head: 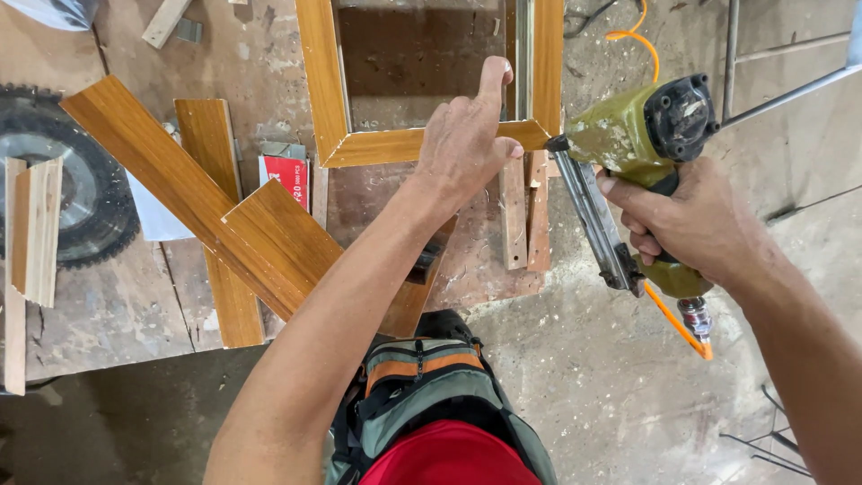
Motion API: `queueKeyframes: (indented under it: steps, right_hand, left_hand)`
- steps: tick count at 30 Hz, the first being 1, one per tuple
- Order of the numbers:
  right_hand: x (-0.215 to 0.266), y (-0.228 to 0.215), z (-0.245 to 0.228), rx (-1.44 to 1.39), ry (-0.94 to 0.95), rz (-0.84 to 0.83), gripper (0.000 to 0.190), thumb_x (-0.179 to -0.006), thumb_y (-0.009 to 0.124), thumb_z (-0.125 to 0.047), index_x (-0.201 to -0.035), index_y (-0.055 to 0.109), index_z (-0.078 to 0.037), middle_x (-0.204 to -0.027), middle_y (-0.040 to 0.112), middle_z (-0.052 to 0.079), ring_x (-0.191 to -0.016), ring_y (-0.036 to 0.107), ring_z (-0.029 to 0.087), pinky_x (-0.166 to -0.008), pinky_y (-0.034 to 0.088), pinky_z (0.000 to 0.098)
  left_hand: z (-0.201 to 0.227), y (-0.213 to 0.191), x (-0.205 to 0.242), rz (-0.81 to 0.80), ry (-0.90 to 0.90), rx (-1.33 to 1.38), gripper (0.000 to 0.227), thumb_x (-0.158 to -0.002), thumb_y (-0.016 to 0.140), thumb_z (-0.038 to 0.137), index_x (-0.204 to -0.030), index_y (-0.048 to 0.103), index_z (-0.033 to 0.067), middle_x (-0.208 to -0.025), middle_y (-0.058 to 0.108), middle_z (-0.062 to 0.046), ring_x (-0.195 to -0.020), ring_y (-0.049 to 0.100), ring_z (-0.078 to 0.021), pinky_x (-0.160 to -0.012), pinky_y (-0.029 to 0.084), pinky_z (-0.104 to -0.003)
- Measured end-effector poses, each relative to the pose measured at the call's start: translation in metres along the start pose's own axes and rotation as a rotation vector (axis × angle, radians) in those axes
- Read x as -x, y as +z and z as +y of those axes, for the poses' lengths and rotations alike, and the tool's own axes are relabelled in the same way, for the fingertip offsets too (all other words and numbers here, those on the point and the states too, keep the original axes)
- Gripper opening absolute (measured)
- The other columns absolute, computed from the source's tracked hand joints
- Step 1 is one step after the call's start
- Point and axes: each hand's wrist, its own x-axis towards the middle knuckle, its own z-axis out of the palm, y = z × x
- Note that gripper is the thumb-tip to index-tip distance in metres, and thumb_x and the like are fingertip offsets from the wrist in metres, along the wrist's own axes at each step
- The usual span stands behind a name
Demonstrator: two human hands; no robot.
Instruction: Applying wood glue to trim strips and securing them to a wooden frame using a pneumatic nail gun.
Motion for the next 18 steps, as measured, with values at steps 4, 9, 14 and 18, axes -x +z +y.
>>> queueKeyframes:
  steps: [4, 9, 14, 18]
  right_hand:
    - [-0.0001, 0.0017, 0.0025, 0.081, 0.010, 0.030, 0.029, -0.093, 0.071, -0.026, -0.081, 0.062, -0.002, -0.057, 0.054, 0.005, -0.047, 0.052, 0.014, -0.044, 0.045, 0.0332]
    - [-0.0007, 0.0036, 0.0057, 0.110, -0.014, 0.038, 0.029, -0.093, 0.071, -0.027, -0.081, 0.063, -0.002, -0.058, 0.056, 0.004, -0.048, 0.053, 0.012, -0.045, 0.045, 0.0320]
    - [-0.0038, 0.0019, 0.0078, 0.202, 0.006, 0.020, 0.027, -0.093, 0.070, -0.028, -0.082, 0.063, -0.004, -0.055, 0.058, 0.006, -0.045, 0.054, 0.014, -0.044, 0.046, 0.0328]
    - [-0.0012, 0.0028, 0.0059, 0.190, -0.009, 0.013, 0.025, -0.092, 0.070, -0.025, -0.083, 0.063, -0.003, -0.055, 0.057, 0.006, -0.044, 0.053, 0.015, -0.044, 0.046, 0.0335]
  left_hand:
    - [0.0028, -0.0034, -0.0003, -0.075, -0.073, 0.005, 0.073, -0.075, 0.089, 0.012, -0.128, 0.040, 0.0114, -0.068, 0.070, -0.015, -0.075, 0.072, -0.0382, -0.079, 0.055, -0.048]
    - [-0.0029, 0.0025, 0.0013, -0.031, -0.027, -0.009, 0.073, -0.072, 0.091, 0.011, -0.125, 0.041, 0.0112, -0.067, 0.070, -0.015, -0.074, 0.072, -0.0396, -0.075, 0.054, -0.049]
    - [-0.0036, 0.0029, -0.0025, -0.020, 0.000, 0.005, 0.072, -0.071, 0.090, 0.010, -0.124, 0.040, 0.0114, -0.068, 0.069, -0.014, -0.072, 0.072, -0.0385, -0.074, 0.055, -0.047]
    - [-0.0024, 0.0017, -0.0002, -0.060, -0.044, -0.005, 0.071, -0.074, 0.089, 0.010, -0.125, 0.040, 0.0120, -0.067, 0.069, -0.014, -0.071, 0.072, -0.0371, -0.075, 0.056, -0.046]
